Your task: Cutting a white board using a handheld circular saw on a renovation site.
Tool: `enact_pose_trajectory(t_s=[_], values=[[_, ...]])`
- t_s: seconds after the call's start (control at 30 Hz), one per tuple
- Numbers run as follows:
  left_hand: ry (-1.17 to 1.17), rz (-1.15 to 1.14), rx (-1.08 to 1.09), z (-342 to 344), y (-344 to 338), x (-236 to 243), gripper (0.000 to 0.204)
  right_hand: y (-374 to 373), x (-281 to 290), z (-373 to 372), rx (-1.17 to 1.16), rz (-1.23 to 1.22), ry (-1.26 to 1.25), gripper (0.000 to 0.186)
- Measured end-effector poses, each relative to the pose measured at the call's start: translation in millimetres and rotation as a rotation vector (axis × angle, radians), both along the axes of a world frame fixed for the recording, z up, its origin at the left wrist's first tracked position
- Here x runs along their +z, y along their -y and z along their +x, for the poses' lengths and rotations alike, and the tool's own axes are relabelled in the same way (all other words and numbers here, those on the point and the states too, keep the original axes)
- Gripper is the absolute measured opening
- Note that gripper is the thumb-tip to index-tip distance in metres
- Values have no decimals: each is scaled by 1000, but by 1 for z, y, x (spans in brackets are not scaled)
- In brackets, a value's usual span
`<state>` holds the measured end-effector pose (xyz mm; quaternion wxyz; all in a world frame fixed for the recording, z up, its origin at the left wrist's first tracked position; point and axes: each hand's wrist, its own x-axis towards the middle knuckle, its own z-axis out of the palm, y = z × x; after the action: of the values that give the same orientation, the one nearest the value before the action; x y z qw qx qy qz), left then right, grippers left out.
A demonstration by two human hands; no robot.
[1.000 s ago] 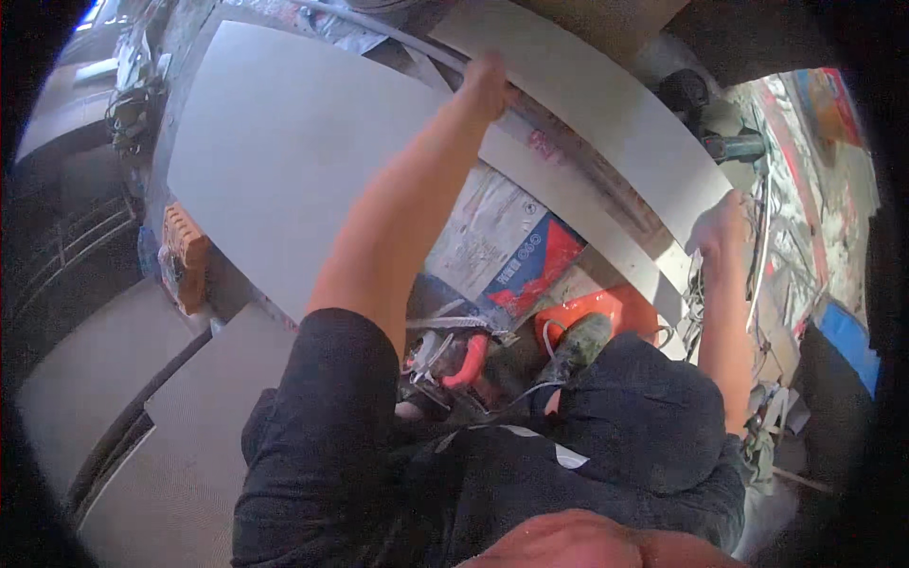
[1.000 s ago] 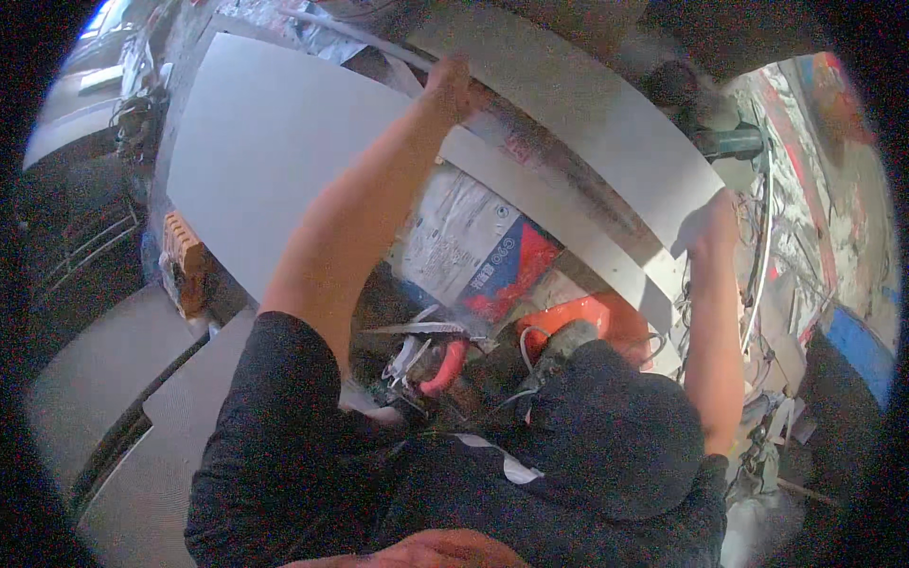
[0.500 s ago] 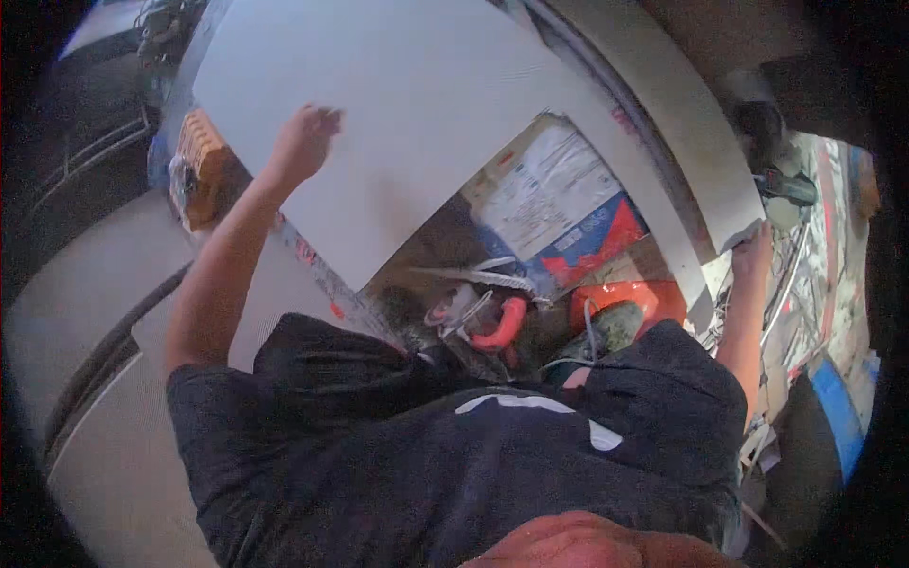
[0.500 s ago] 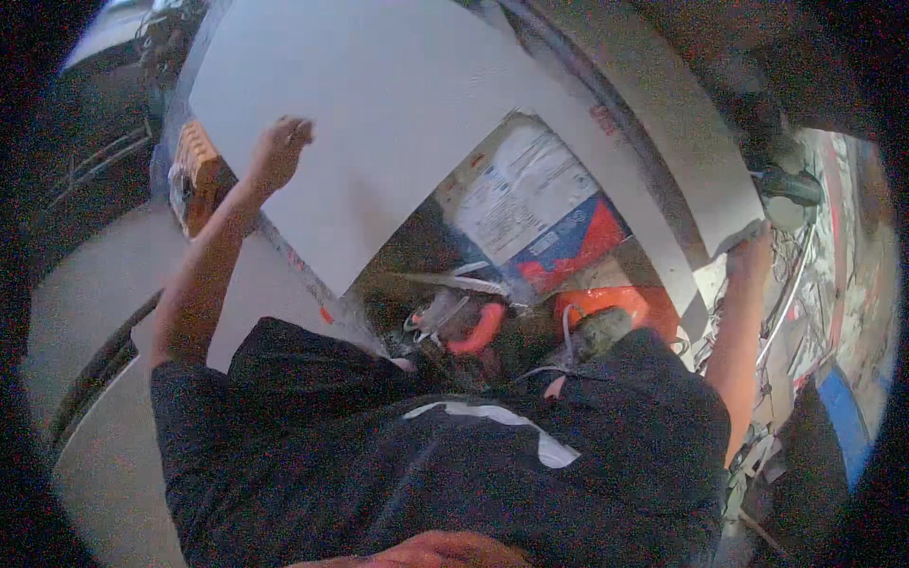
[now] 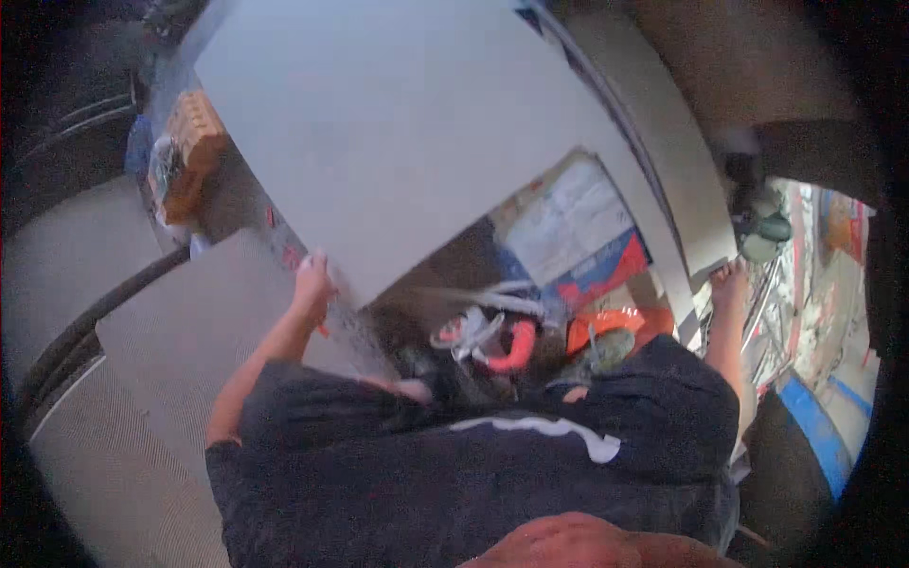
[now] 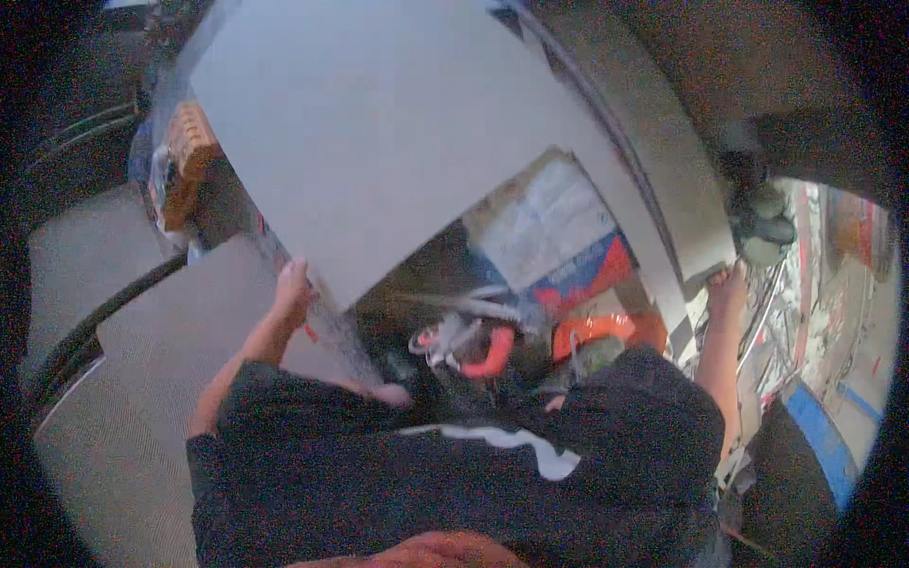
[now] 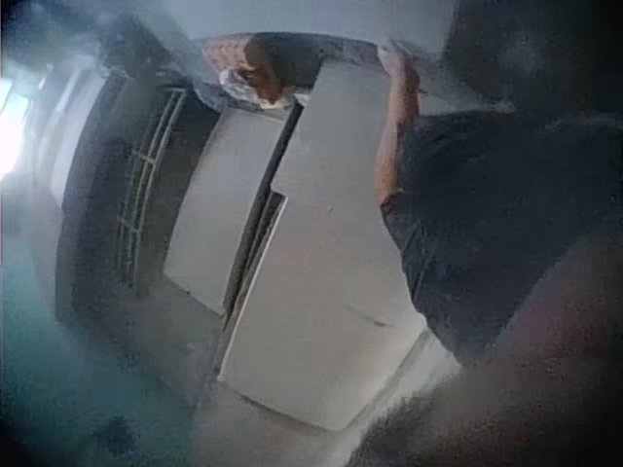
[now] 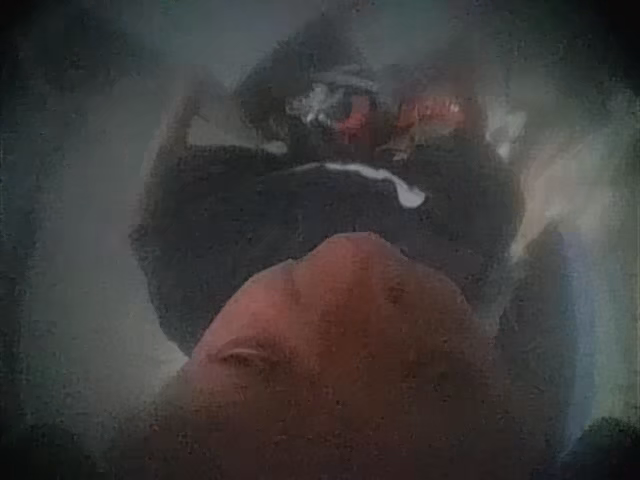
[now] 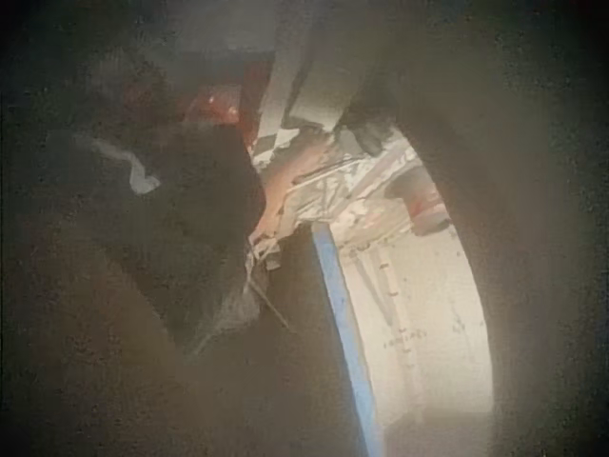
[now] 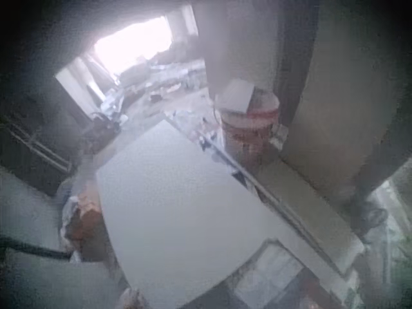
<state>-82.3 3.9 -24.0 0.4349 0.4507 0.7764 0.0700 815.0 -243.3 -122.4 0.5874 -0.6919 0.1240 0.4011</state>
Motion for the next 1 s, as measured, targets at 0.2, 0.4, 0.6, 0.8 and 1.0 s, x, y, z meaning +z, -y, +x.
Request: enact_pose_trajectory(t_s=[0.2, 0.4, 0.6, 0.8, 1.0], values=[[374, -234, 480, 28, 22, 34, 32, -49, 64, -66, 356, -560, 890, 41], [592, -197, 520, 12, 20, -17, 53, -153, 133, -152, 1259, -341, 1143, 42], [368, -186, 397, 72, -7, 40, 58, -173, 76, -131, 1647, -493, 1007, 51], [275, -47, 309, 49, 17, 20, 57, -252, 116, -199, 1721, -507, 560, 59], [147, -111, 281, 50, 10, 12, 57, -209, 46, -183, 1396, -316, 905, 57]])
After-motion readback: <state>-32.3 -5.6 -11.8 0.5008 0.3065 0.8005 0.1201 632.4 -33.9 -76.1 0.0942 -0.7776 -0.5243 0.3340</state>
